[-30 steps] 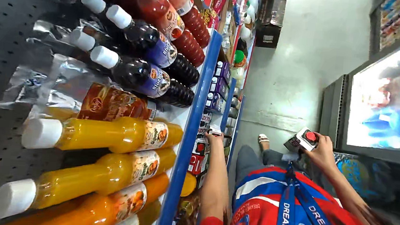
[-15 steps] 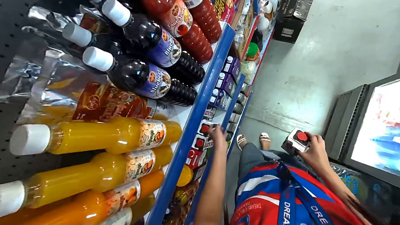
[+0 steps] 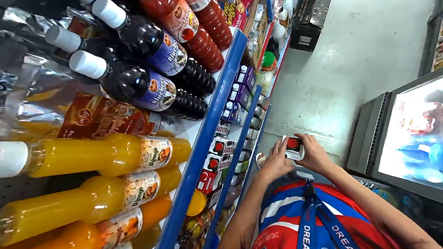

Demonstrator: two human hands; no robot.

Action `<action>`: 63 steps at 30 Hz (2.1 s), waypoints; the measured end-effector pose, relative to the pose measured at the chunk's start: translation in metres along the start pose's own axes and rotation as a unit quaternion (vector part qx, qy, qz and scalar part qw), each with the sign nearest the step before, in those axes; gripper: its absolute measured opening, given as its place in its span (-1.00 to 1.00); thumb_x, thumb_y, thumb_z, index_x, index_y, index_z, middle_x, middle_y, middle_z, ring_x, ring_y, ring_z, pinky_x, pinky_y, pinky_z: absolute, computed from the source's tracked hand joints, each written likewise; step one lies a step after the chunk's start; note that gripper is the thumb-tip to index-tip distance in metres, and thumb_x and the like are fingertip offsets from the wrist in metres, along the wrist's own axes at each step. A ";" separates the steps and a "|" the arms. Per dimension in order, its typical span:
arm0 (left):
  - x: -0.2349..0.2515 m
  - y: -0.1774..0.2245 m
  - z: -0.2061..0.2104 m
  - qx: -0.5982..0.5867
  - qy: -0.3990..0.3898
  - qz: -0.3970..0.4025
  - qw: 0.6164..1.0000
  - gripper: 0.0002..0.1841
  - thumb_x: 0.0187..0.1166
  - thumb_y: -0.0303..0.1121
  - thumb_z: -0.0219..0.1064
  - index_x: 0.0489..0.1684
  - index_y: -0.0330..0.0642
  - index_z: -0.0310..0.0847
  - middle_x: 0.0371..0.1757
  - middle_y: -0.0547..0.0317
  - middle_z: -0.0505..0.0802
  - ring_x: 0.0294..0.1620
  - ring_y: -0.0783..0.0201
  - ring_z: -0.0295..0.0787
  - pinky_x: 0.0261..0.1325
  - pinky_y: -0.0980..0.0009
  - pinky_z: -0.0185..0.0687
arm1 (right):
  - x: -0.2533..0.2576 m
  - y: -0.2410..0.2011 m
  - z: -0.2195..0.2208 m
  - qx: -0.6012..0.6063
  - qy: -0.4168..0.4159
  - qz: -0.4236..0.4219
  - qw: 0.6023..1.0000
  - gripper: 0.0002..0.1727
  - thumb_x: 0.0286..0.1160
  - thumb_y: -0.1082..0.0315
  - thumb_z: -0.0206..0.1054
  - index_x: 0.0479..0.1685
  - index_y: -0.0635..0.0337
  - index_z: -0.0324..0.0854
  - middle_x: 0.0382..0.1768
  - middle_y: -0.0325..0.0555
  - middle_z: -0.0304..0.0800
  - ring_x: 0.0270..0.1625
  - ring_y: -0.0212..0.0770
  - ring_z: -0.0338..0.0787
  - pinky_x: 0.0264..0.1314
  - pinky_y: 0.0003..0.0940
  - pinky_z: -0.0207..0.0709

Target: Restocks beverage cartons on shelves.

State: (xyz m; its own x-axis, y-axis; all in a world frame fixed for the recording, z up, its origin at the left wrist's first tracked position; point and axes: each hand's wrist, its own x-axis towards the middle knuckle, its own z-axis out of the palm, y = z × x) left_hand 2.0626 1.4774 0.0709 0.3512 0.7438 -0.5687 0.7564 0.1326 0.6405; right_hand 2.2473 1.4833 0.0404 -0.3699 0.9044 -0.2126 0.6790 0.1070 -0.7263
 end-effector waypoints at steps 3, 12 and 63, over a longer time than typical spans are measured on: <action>-0.003 0.005 -0.003 0.117 0.000 0.010 0.993 0.08 0.29 -0.33 0.64 0.90 -0.15 -0.02 0.93 -0.15 -0.08 0.89 -0.25 -0.10 0.73 -0.21 0.13 | 0.005 -0.008 -0.005 -0.015 -0.077 -0.033 0.996 0.08 -0.04 0.35 0.73 0.70 0.29 0.26 0.40 0.35 0.59 0.47 0.36 0.57 0.35 0.24 0.55; -0.002 -0.026 0.020 0.019 0.049 -0.078 0.996 0.07 0.35 -0.10 0.58 0.88 -0.24 -0.05 0.64 -0.34 0.49 0.64 -0.22 0.46 0.60 -0.12 0.41 | 0.017 -0.030 -0.017 -0.020 -0.187 -0.051 0.981 0.01 0.34 0.51 0.50 0.87 0.16 0.01 0.56 0.33 0.45 0.51 0.30 0.59 0.43 0.24 0.52; -0.065 -0.234 0.165 -0.535 0.353 -0.404 0.653 -0.61 0.85 -0.38 0.03 0.44 -0.55 0.46 0.12 -0.38 0.75 -0.01 -0.02 0.72 0.14 0.11 0.64 | 0.045 0.096 0.046 -0.069 -0.281 0.163 0.943 -0.28 0.64 0.26 0.38 0.68 0.46 0.23 0.57 0.54 0.38 0.56 0.39 0.52 0.63 0.16 0.37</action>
State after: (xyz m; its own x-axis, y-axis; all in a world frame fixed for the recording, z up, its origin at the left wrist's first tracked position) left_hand 1.9538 1.2898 -0.1274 -0.5509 0.2149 -0.8064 -0.4129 0.7696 0.4871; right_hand 2.2665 1.5154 -0.0695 -0.3790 0.5409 -0.7508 0.8764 -0.0508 -0.4790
